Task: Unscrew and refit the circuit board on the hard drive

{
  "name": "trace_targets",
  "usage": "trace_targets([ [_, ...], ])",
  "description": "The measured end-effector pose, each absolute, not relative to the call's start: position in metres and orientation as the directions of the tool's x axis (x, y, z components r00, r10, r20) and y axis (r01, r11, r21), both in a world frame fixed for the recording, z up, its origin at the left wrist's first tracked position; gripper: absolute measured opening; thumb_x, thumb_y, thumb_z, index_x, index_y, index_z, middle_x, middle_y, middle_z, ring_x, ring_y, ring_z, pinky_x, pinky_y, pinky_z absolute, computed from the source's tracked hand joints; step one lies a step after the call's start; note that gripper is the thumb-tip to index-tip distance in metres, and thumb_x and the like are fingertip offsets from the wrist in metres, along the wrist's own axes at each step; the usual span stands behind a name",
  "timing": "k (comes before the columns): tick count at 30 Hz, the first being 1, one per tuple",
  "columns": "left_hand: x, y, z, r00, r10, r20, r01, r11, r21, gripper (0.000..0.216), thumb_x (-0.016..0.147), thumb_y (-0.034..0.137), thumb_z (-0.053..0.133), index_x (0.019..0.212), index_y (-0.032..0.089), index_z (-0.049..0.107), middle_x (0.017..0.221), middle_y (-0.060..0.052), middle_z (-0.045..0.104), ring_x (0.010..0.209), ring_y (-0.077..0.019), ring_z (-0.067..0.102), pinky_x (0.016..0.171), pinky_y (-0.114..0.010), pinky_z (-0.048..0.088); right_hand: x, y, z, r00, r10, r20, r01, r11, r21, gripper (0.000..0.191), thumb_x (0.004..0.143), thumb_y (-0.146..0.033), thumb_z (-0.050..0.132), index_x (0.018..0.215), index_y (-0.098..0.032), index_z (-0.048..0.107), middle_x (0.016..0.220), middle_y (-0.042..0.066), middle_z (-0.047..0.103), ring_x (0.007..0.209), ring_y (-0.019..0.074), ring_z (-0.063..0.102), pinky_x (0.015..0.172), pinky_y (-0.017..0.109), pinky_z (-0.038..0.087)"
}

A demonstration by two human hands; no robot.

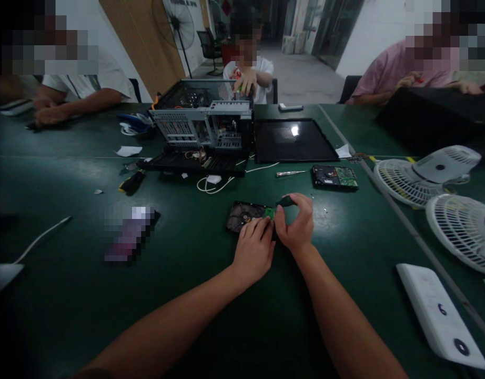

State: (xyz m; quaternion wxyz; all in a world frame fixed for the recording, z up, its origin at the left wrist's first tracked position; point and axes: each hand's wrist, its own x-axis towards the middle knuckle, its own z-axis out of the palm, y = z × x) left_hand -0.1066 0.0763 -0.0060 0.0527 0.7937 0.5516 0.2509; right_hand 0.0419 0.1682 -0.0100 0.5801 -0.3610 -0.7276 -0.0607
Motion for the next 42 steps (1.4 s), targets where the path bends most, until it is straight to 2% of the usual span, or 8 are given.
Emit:
trace_targets([
  [4, -0.106, 0.076, -0.006, 0.268, 0.901, 0.341, 0.850, -0.388, 0.357, 0.050, 0.103, 0.027, 0.055, 0.151, 0.010, 0.053, 0.156, -0.014, 0.056, 0.143, -0.0314, 0.048, 0.125, -0.050, 0.039, 0.040, 0.169, -0.016, -0.038, 0.524, 0.851, 0.529, 0.733, -0.428, 0.063, 0.096, -0.015, 0.064, 0.151, -0.028, 0.035, 0.126, 0.011, 0.063, 0.100, 0.0232, 0.074, 0.082, 0.044, 0.066],
  [10, -0.106, 0.077, -0.008, 0.268, 0.898, 0.350, 0.856, -0.388, 0.341, 0.049, 0.103, 0.027, 0.055, 0.149, 0.009, 0.054, 0.155, -0.014, 0.056, 0.143, -0.0314, 0.048, 0.125, -0.050, 0.038, 0.045, 0.171, -0.017, -0.032, 0.442, 0.896, 0.643, 0.696, -0.320, 0.071, 0.090, -0.019, 0.077, 0.152, -0.027, 0.043, 0.125, 0.011, 0.061, 0.093, 0.0222, 0.069, 0.074, 0.040, 0.066],
  [15, -0.106, 0.077, -0.008, 0.267, 0.900, 0.344, 0.856, -0.386, 0.343, 0.050, 0.103, 0.027, 0.055, 0.150, 0.010, 0.054, 0.156, -0.014, 0.056, 0.143, -0.0315, 0.048, 0.124, -0.050, 0.039, 0.043, 0.173, -0.014, -0.048, 0.454, 0.890, 0.588, 0.733, -0.342, 0.071, 0.094, -0.012, 0.066, 0.157, -0.029, 0.037, 0.147, 0.016, 0.055, 0.118, 0.0286, 0.069, 0.082, 0.046, 0.069],
  [18, -0.106, 0.077, -0.008, 0.266, 0.901, 0.343, 0.856, -0.385, 0.345, 0.050, 0.103, 0.027, 0.055, 0.150, 0.010, 0.054, 0.157, -0.014, 0.056, 0.143, -0.0316, 0.048, 0.124, -0.050, 0.039, 0.042, 0.175, -0.017, -0.035, 0.458, 0.888, 0.525, 0.765, -0.373, 0.071, 0.095, -0.010, 0.065, 0.155, -0.031, 0.034, 0.154, 0.016, 0.051, 0.119, 0.0277, 0.072, 0.086, 0.048, 0.068],
  [26, -0.106, 0.077, -0.008, 0.265, 0.899, 0.349, 0.855, -0.386, 0.346, 0.049, 0.103, 0.027, 0.054, 0.150, 0.010, 0.054, 0.156, -0.014, 0.056, 0.143, -0.0314, 0.048, 0.124, -0.050, 0.039, 0.049, 0.177, -0.022, 0.033, 0.401, 0.915, 0.650, 0.687, -0.325, 0.071, 0.085, -0.016, 0.081, 0.145, -0.028, 0.046, 0.129, 0.010, 0.056, 0.110, 0.0252, 0.066, 0.081, 0.043, 0.066],
  [29, -0.106, 0.076, -0.008, 0.265, 0.896, 0.355, 0.858, -0.388, 0.338, 0.049, 0.103, 0.027, 0.054, 0.150, 0.010, 0.054, 0.155, -0.014, 0.057, 0.142, -0.0310, 0.048, 0.124, -0.050, 0.040, 0.049, 0.176, -0.018, 0.010, 0.404, 0.915, 0.664, 0.682, -0.308, 0.068, 0.087, -0.017, 0.078, 0.146, -0.028, 0.046, 0.131, 0.011, 0.055, 0.111, 0.0260, 0.065, 0.082, 0.045, 0.066],
  [34, -0.106, 0.076, -0.008, 0.265, 0.895, 0.358, 0.857, -0.389, 0.337, 0.049, 0.104, 0.026, 0.053, 0.150, 0.011, 0.054, 0.155, -0.014, 0.057, 0.142, -0.0313, 0.049, 0.123, -0.050, 0.040, 0.044, 0.174, -0.017, -0.023, 0.488, 0.873, 0.520, 0.751, -0.406, 0.066, 0.093, -0.013, 0.066, 0.149, -0.029, 0.035, 0.142, 0.016, 0.052, 0.107, 0.0247, 0.072, 0.081, 0.047, 0.067],
  [42, -0.106, 0.077, -0.008, 0.266, 0.897, 0.353, 0.857, -0.388, 0.339, 0.050, 0.103, 0.026, 0.055, 0.150, 0.012, 0.053, 0.154, -0.015, 0.057, 0.142, -0.0312, 0.049, 0.123, -0.051, 0.040, 0.043, 0.170, -0.012, -0.012, 0.409, 0.913, 0.635, 0.708, -0.309, 0.070, 0.084, -0.014, 0.080, 0.144, -0.026, 0.047, 0.124, 0.012, 0.061, 0.111, 0.0277, 0.066, 0.072, 0.038, 0.065],
])
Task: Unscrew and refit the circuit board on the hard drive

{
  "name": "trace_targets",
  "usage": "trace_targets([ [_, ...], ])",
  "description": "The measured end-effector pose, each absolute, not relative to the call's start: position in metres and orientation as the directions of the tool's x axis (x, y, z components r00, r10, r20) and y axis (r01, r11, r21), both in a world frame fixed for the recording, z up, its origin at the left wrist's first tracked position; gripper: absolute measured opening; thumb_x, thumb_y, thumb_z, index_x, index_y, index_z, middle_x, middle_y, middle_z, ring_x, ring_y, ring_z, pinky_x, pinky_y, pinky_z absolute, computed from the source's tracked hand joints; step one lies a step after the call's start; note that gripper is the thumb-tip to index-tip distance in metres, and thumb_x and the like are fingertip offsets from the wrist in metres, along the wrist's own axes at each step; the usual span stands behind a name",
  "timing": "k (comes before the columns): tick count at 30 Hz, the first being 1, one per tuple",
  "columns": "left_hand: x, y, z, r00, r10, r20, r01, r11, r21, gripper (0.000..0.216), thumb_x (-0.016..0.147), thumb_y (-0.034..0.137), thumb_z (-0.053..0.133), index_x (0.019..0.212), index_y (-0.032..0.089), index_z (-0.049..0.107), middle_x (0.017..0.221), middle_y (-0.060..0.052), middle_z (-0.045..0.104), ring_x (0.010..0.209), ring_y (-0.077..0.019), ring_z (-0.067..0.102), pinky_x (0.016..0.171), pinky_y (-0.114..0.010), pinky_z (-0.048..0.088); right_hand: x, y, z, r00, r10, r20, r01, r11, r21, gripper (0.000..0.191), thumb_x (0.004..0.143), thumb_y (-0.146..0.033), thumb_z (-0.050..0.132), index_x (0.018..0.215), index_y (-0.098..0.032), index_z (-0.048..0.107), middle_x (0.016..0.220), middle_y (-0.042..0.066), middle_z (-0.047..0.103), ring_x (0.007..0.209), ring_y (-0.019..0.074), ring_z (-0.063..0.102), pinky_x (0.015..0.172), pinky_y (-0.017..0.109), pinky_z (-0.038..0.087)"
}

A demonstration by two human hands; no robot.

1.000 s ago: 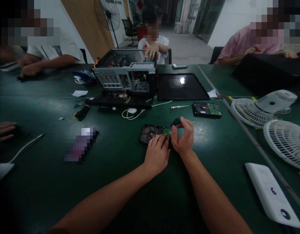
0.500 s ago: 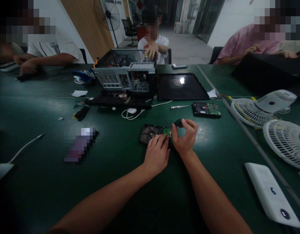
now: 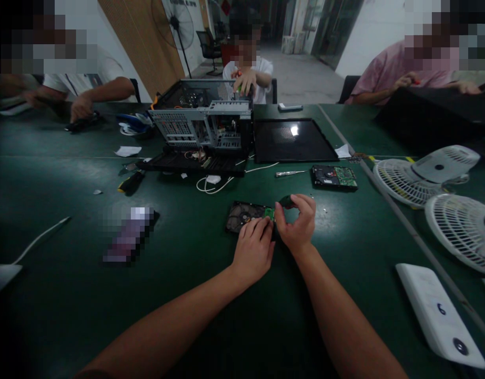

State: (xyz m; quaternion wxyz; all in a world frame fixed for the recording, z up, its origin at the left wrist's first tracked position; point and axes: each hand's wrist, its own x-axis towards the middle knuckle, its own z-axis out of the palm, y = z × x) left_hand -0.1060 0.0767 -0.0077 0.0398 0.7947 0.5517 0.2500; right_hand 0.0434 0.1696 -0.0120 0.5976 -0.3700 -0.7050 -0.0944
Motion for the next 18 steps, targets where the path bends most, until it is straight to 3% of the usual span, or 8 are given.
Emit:
trace_targets([
  [3, -0.1058, 0.0765, -0.0079, 0.262, 0.899, 0.350, 0.859, -0.383, 0.341, 0.051, 0.103, 0.026, 0.056, 0.151, 0.012, 0.052, 0.155, -0.014, 0.057, 0.142, -0.0307, 0.049, 0.123, -0.049, 0.040, 0.0432, 0.1694, -0.0137, -0.042, 0.448, 0.893, 0.584, 0.736, -0.342, 0.069, 0.088, -0.013, 0.072, 0.148, -0.026, 0.042, 0.132, 0.014, 0.061, 0.111, 0.0273, 0.068, 0.070, 0.037, 0.065],
  [9, -0.1058, 0.0760, -0.0080, 0.264, 0.898, 0.352, 0.859, -0.385, 0.338, 0.050, 0.103, 0.026, 0.054, 0.151, 0.011, 0.053, 0.155, -0.014, 0.057, 0.143, -0.0315, 0.048, 0.124, -0.050, 0.039, 0.0447, 0.1698, -0.0167, -0.018, 0.424, 0.905, 0.668, 0.679, -0.305, 0.067, 0.087, -0.018, 0.079, 0.144, -0.027, 0.046, 0.119, 0.007, 0.062, 0.079, 0.0166, 0.065, 0.068, 0.036, 0.063],
  [12, -0.1056, 0.0758, -0.0075, 0.264, 0.898, 0.352, 0.858, -0.386, 0.339, 0.050, 0.103, 0.026, 0.055, 0.150, 0.011, 0.053, 0.155, -0.014, 0.056, 0.143, -0.0313, 0.048, 0.124, -0.050, 0.039, 0.0442, 0.1698, -0.0147, -0.037, 0.416, 0.908, 0.663, 0.690, -0.289, 0.067, 0.088, -0.018, 0.079, 0.145, -0.027, 0.045, 0.121, 0.010, 0.064, 0.094, 0.0227, 0.070, 0.076, 0.042, 0.066],
  [15, -0.1056, 0.0759, -0.0067, 0.264, 0.898, 0.352, 0.856, -0.387, 0.343, 0.050, 0.103, 0.027, 0.054, 0.150, 0.011, 0.053, 0.155, -0.014, 0.056, 0.142, -0.0315, 0.048, 0.124, -0.050, 0.039, 0.0413, 0.1695, -0.0147, -0.053, 0.474, 0.879, 0.553, 0.747, -0.369, 0.066, 0.094, -0.014, 0.068, 0.152, -0.027, 0.038, 0.138, 0.016, 0.060, 0.110, 0.0269, 0.073, 0.084, 0.048, 0.068],
  [18, -0.1058, 0.0760, -0.0063, 0.262, 0.898, 0.353, 0.853, -0.387, 0.349, 0.048, 0.103, 0.026, 0.055, 0.149, 0.012, 0.054, 0.155, -0.014, 0.057, 0.142, -0.0315, 0.049, 0.123, -0.051, 0.040, 0.0399, 0.1697, -0.0163, -0.034, 0.491, 0.871, 0.515, 0.755, -0.406, 0.067, 0.095, -0.012, 0.067, 0.153, -0.027, 0.036, 0.138, 0.015, 0.060, 0.106, 0.0244, 0.075, 0.083, 0.044, 0.069],
])
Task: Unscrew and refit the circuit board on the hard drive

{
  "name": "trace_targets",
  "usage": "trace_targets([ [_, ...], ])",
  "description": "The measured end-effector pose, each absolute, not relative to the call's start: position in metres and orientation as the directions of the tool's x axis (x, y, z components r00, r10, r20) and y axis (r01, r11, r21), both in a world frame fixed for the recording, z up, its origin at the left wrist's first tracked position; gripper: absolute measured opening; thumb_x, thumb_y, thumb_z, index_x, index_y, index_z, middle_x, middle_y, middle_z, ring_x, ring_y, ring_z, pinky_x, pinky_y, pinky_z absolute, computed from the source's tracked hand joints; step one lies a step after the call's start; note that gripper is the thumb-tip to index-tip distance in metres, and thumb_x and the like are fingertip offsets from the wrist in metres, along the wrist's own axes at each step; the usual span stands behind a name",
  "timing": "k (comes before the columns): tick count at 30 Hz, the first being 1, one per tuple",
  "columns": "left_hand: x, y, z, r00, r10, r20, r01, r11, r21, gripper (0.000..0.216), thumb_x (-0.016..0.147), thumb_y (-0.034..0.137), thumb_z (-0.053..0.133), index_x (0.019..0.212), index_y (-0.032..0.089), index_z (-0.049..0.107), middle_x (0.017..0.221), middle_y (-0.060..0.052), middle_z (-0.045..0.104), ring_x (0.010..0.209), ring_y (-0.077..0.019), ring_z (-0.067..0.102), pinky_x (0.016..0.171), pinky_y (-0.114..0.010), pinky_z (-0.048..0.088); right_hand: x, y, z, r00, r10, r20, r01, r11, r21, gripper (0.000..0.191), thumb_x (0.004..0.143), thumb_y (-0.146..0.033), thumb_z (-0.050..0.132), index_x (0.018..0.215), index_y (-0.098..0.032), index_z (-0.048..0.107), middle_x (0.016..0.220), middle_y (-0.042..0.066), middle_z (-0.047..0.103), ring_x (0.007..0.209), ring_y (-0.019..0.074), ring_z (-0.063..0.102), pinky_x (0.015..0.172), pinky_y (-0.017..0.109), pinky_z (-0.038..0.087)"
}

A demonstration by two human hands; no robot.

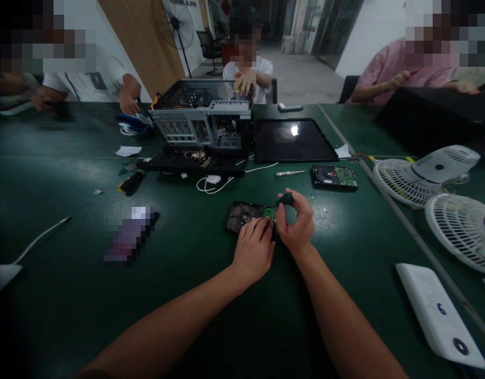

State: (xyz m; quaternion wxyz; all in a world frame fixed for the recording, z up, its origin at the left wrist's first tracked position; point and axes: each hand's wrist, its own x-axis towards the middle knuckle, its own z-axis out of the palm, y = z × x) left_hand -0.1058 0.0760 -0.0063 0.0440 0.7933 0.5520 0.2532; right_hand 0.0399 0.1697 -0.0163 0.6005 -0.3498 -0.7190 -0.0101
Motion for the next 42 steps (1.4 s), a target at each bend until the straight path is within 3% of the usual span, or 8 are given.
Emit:
trace_targets([
  [5, -0.106, 0.076, -0.007, 0.267, 0.894, 0.361, 0.851, -0.394, 0.347, 0.049, 0.103, 0.026, 0.054, 0.150, 0.013, 0.054, 0.154, -0.015, 0.057, 0.143, -0.0315, 0.049, 0.123, -0.052, 0.040, 0.043, 0.170, -0.013, -0.004, 0.390, 0.921, 0.616, 0.726, -0.305, 0.073, 0.083, -0.013, 0.083, 0.145, -0.027, 0.048, 0.122, 0.010, 0.062, 0.105, 0.0249, 0.069, 0.072, 0.037, 0.067],
  [11, -0.105, 0.077, -0.007, 0.263, 0.895, 0.361, 0.856, -0.389, 0.341, 0.051, 0.102, 0.026, 0.056, 0.150, 0.009, 0.053, 0.154, -0.015, 0.057, 0.141, -0.0310, 0.049, 0.123, -0.050, 0.040, 0.041, 0.171, -0.014, -0.049, 0.449, 0.892, 0.529, 0.769, -0.358, 0.069, 0.092, -0.010, 0.069, 0.152, -0.027, 0.038, 0.142, 0.016, 0.057, 0.117, 0.0273, 0.070, 0.083, 0.046, 0.069],
  [14, -0.105, 0.077, -0.008, 0.261, 0.895, 0.363, 0.860, -0.386, 0.334, 0.050, 0.102, 0.026, 0.056, 0.150, 0.011, 0.054, 0.154, -0.014, 0.058, 0.142, -0.0310, 0.049, 0.123, -0.050, 0.040, 0.042, 0.172, -0.017, -0.014, 0.452, 0.892, 0.566, 0.739, -0.365, 0.069, 0.092, -0.013, 0.072, 0.150, -0.028, 0.039, 0.136, 0.013, 0.059, 0.110, 0.0251, 0.071, 0.079, 0.043, 0.069],
  [18, -0.105, 0.076, -0.009, 0.261, 0.895, 0.361, 0.859, -0.386, 0.336, 0.049, 0.103, 0.026, 0.055, 0.150, 0.013, 0.054, 0.154, -0.014, 0.057, 0.142, -0.0312, 0.049, 0.123, -0.051, 0.040, 0.044, 0.172, -0.015, -0.017, 0.390, 0.921, 0.669, 0.688, -0.279, 0.071, 0.085, -0.016, 0.083, 0.145, -0.029, 0.047, 0.125, 0.010, 0.061, 0.105, 0.0244, 0.068, 0.073, 0.037, 0.068],
  [24, -0.106, 0.076, -0.008, 0.264, 0.893, 0.364, 0.855, -0.391, 0.341, 0.049, 0.103, 0.026, 0.054, 0.151, 0.013, 0.054, 0.155, -0.014, 0.057, 0.142, -0.0316, 0.049, 0.123, -0.052, 0.040, 0.043, 0.173, -0.016, -0.016, 0.463, 0.886, 0.584, 0.724, -0.368, 0.070, 0.093, -0.016, 0.071, 0.151, -0.029, 0.035, 0.141, 0.015, 0.057, 0.106, 0.0252, 0.071, 0.075, 0.042, 0.068],
  [29, -0.106, 0.077, -0.009, 0.268, 0.895, 0.358, 0.855, -0.392, 0.341, 0.050, 0.103, 0.026, 0.053, 0.151, 0.012, 0.053, 0.155, -0.014, 0.056, 0.142, -0.0322, 0.049, 0.124, -0.051, 0.039, 0.045, 0.171, -0.013, -0.015, 0.398, 0.917, 0.692, 0.666, -0.278, 0.069, 0.085, -0.018, 0.081, 0.144, -0.028, 0.047, 0.121, 0.010, 0.062, 0.105, 0.0263, 0.067, 0.073, 0.039, 0.065],
  [35, -0.106, 0.077, -0.009, 0.269, 0.896, 0.352, 0.853, -0.392, 0.345, 0.049, 0.104, 0.027, 0.052, 0.151, 0.012, 0.053, 0.155, -0.014, 0.056, 0.143, -0.0327, 0.049, 0.123, -0.052, 0.040, 0.041, 0.166, -0.008, -0.073, 0.436, 0.897, 0.691, 0.671, -0.270, 0.067, 0.092, -0.018, 0.072, 0.151, -0.027, 0.043, 0.122, 0.010, 0.068, 0.092, 0.0228, 0.069, 0.076, 0.041, 0.063],
  [42, -0.105, 0.076, -0.009, 0.263, 0.899, 0.350, 0.858, -0.384, 0.342, 0.051, 0.103, 0.027, 0.054, 0.151, 0.011, 0.052, 0.154, -0.014, 0.057, 0.143, -0.0325, 0.048, 0.124, -0.051, 0.039, 0.039, 0.165, 0.000, -0.100, 0.378, 0.920, 0.731, 0.655, -0.189, 0.069, 0.090, -0.020, 0.079, 0.151, -0.028, 0.048, 0.111, 0.007, 0.069, 0.086, 0.0210, 0.066, 0.077, 0.039, 0.063],
])
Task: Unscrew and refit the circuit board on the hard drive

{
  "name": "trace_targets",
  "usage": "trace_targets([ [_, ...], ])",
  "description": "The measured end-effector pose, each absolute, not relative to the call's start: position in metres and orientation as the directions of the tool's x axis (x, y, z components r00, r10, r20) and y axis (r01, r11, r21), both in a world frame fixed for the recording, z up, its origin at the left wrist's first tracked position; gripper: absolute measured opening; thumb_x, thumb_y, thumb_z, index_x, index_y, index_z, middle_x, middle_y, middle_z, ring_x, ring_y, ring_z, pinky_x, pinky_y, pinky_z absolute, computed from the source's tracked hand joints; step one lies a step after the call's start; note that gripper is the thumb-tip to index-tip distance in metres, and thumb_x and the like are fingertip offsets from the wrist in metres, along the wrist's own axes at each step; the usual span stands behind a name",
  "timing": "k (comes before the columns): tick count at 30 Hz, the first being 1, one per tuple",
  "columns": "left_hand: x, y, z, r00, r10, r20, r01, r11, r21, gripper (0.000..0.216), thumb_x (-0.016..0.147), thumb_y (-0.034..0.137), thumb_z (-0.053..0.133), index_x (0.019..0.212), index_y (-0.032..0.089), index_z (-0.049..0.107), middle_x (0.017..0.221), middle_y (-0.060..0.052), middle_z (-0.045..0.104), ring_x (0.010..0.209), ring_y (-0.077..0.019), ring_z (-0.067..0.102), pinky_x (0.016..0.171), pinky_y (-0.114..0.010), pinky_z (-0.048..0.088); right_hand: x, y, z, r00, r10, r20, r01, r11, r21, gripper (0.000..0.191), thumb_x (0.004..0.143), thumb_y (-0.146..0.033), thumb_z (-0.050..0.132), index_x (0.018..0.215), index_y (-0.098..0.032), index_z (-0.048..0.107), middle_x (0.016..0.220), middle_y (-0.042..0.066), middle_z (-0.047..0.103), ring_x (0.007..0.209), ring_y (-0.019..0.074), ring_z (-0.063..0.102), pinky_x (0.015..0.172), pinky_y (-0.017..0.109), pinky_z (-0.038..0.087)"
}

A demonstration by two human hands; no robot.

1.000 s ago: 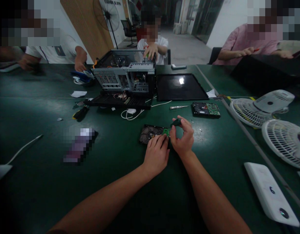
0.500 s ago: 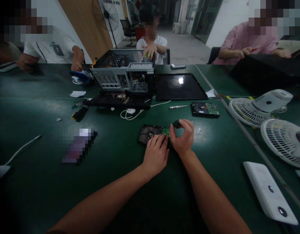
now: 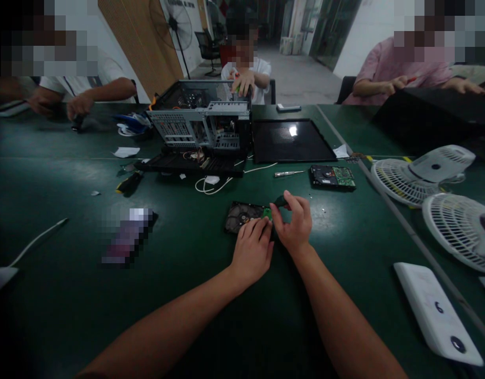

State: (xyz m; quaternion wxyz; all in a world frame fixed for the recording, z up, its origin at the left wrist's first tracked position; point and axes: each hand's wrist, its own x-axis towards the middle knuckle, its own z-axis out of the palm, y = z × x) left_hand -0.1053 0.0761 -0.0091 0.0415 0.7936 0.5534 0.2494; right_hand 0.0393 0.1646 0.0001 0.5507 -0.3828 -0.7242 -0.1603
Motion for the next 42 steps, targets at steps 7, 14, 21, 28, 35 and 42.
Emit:
trace_targets([
  [7, -0.105, 0.076, -0.010, 0.263, 0.900, 0.347, 0.856, -0.383, 0.347, 0.050, 0.103, 0.027, 0.054, 0.150, 0.009, 0.054, 0.156, -0.013, 0.056, 0.142, -0.0320, 0.048, 0.125, -0.050, 0.038, 0.039, 0.169, -0.015, -0.052, 0.491, 0.870, 0.575, 0.727, -0.376, 0.068, 0.101, -0.016, 0.061, 0.161, -0.028, 0.032, 0.142, 0.015, 0.061, 0.114, 0.0256, 0.072, 0.090, 0.046, 0.065],
  [14, -0.105, 0.076, -0.010, 0.264, 0.897, 0.355, 0.857, -0.387, 0.342, 0.050, 0.104, 0.028, 0.053, 0.151, 0.009, 0.054, 0.156, -0.013, 0.056, 0.143, -0.0321, 0.047, 0.125, -0.050, 0.038, 0.041, 0.168, -0.010, -0.079, 0.400, 0.913, 0.721, 0.656, -0.225, 0.070, 0.094, -0.020, 0.074, 0.156, -0.027, 0.043, 0.125, 0.012, 0.066, 0.106, 0.0253, 0.069, 0.082, 0.041, 0.065],
  [21, -0.105, 0.076, -0.010, 0.265, 0.895, 0.360, 0.859, -0.389, 0.334, 0.049, 0.103, 0.027, 0.054, 0.149, 0.010, 0.055, 0.155, -0.013, 0.057, 0.142, -0.0316, 0.048, 0.124, -0.049, 0.038, 0.038, 0.169, -0.010, -0.054, 0.431, 0.901, 0.687, 0.671, -0.280, 0.068, 0.096, -0.018, 0.071, 0.155, -0.027, 0.039, 0.135, 0.015, 0.066, 0.110, 0.0264, 0.070, 0.070, 0.036, 0.063],
  [28, -0.105, 0.076, -0.009, 0.263, 0.894, 0.362, 0.861, -0.386, 0.330, 0.050, 0.102, 0.027, 0.056, 0.150, 0.010, 0.054, 0.154, -0.014, 0.057, 0.142, -0.0310, 0.048, 0.123, -0.050, 0.040, 0.040, 0.166, -0.007, -0.086, 0.417, 0.905, 0.722, 0.652, -0.232, 0.066, 0.096, -0.017, 0.067, 0.156, -0.026, 0.042, 0.129, 0.013, 0.064, 0.113, 0.0281, 0.067, 0.086, 0.046, 0.064],
  [35, -0.105, 0.076, -0.009, 0.262, 0.897, 0.357, 0.857, -0.387, 0.342, 0.049, 0.104, 0.027, 0.053, 0.150, 0.010, 0.054, 0.156, -0.013, 0.056, 0.143, -0.0320, 0.047, 0.124, -0.050, 0.038, 0.040, 0.170, -0.009, -0.052, 0.439, 0.897, 0.646, 0.700, -0.305, 0.067, 0.095, -0.014, 0.072, 0.155, -0.029, 0.045, 0.127, 0.012, 0.063, 0.114, 0.0252, 0.068, 0.079, 0.038, 0.068],
  [42, -0.105, 0.076, -0.010, 0.265, 0.900, 0.346, 0.855, -0.385, 0.348, 0.050, 0.104, 0.028, 0.053, 0.150, 0.010, 0.054, 0.157, -0.013, 0.055, 0.144, -0.0323, 0.047, 0.125, -0.051, 0.038, 0.037, 0.166, -0.009, -0.040, 0.430, 0.902, 0.656, 0.692, -0.300, 0.069, 0.093, -0.018, 0.076, 0.153, -0.027, 0.044, 0.135, 0.012, 0.070, 0.109, 0.0245, 0.074, 0.078, 0.036, 0.065],
])
